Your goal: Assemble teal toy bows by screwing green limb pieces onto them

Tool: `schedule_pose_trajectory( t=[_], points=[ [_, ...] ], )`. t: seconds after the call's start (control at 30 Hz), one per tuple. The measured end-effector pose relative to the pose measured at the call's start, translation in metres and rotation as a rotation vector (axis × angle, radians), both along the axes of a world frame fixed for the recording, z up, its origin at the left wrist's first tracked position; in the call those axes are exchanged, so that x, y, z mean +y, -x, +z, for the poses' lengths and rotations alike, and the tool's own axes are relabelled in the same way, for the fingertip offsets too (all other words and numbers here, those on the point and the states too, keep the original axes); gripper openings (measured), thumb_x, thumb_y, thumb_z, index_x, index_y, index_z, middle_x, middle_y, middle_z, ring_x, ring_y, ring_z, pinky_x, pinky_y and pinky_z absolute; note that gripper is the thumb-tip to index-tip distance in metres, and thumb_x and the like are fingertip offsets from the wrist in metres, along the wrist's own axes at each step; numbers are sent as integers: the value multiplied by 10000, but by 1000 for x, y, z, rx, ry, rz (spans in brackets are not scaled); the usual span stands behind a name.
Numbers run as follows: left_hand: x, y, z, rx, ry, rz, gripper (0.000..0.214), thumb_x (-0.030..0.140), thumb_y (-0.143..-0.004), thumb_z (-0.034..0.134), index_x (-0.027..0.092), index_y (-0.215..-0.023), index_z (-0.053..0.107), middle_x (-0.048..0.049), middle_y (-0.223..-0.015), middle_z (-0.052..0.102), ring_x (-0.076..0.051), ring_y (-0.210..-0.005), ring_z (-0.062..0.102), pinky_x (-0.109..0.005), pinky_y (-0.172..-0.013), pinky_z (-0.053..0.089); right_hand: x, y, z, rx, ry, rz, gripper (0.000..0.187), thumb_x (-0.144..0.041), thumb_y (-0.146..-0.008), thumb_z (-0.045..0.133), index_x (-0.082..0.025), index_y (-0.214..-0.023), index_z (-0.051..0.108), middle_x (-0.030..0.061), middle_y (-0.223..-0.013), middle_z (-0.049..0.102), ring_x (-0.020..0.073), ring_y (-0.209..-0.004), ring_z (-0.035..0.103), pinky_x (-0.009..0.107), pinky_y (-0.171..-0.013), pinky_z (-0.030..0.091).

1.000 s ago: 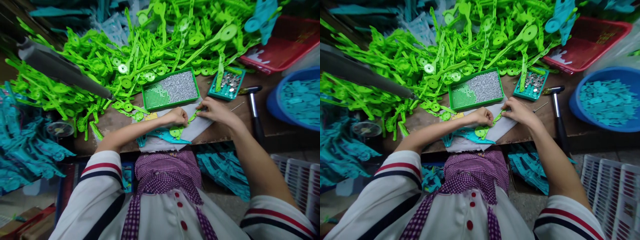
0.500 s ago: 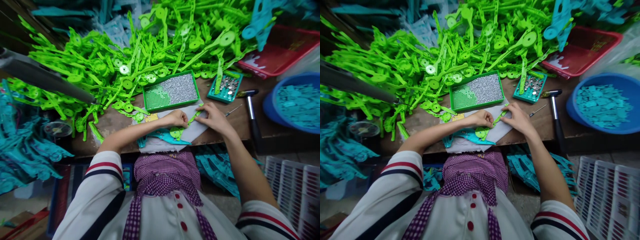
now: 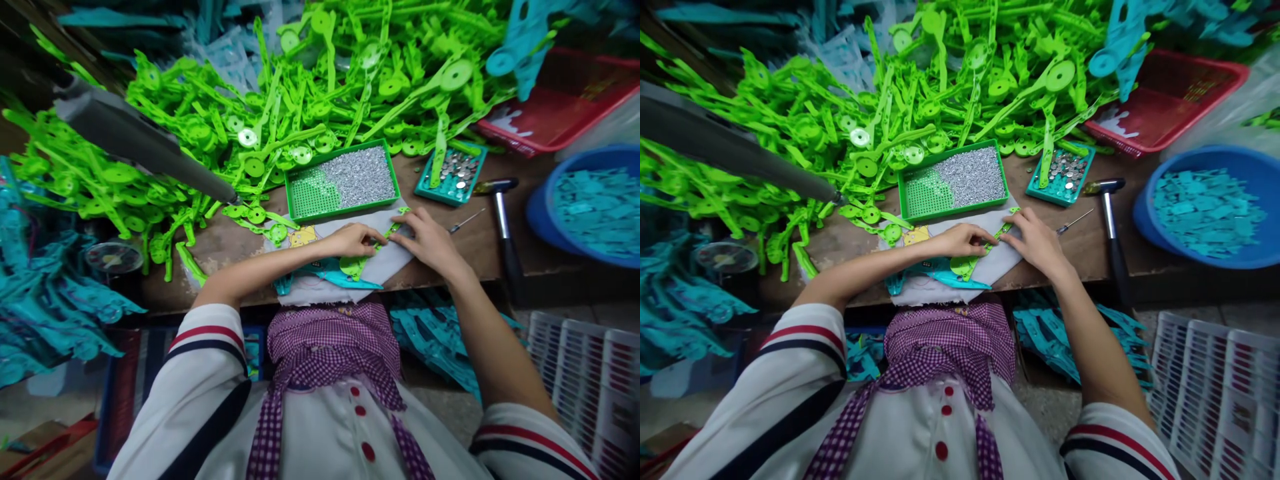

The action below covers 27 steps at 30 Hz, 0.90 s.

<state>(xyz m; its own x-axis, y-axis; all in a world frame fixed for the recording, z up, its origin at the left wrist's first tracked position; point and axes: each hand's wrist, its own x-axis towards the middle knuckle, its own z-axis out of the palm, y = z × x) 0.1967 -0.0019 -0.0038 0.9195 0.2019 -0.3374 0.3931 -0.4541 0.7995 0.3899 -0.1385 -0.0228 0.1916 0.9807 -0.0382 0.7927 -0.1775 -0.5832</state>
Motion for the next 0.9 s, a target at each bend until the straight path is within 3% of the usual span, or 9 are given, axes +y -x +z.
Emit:
schedule_pose_trajectory(
  t=[0.13,0.27,0.47,0.67,0.8,0.9],
  points=[
    [-2,-2,2,46,8,33,416,198,-818,681,193,-1227,750,-2,-749,646,-137,-698,537,-270,-679,373,-8,7,-2,108,-110,-19,470,-495,-905,612,-255,-1308,641,127,-1303,604,312,-1094,644,472,-890,548],
    [-2,-3,3,49,13,30,426,190,-806,687,193,-1227,751,-3,-763,652,-130,-689,540,-267,-675,375,-30,28,-7,17,-253,-63,359,-379,-996,470,-268,-1278,663,119,-1276,668,297,-1181,620,484,-990,495],
    [-2,-1,3,43,-9,25,420,208,-822,679,199,-1237,735,1,-815,677,-128,-727,554,-263,-705,399,-41,41,-13,-267,-263,69,334,-286,-1017,451,-208,-1241,687,103,-1258,720,265,-1098,642,427,-913,429],
    [-13,2,3,24,-67,97,403,161,-839,641,203,-1238,687,-8,-929,685,-138,-801,593,-284,-780,442,-37,41,1,-424,-170,146,371,-326,-1043,411,-176,-1285,648,108,-1297,697,256,-1079,604,405,-846,371],
    [-12,3,2,18,-24,161,511,182,-790,735,157,-1272,567,-5,-934,654,-123,-777,574,-275,-758,443,-35,50,9,-444,-115,110,416,-452,-1035,432,-172,-1239,663,113,-1274,692,275,-1084,579,407,-832,360],
    [-10,3,3,27,-27,149,430,201,-790,752,141,-1178,577,1,-896,641,-120,-767,572,-270,-740,432,-31,58,10,-423,-85,22,398,-477,-1029,450,-185,-1153,691,106,-1195,706,275,-1063,574,401,-823,351]
  ],
)
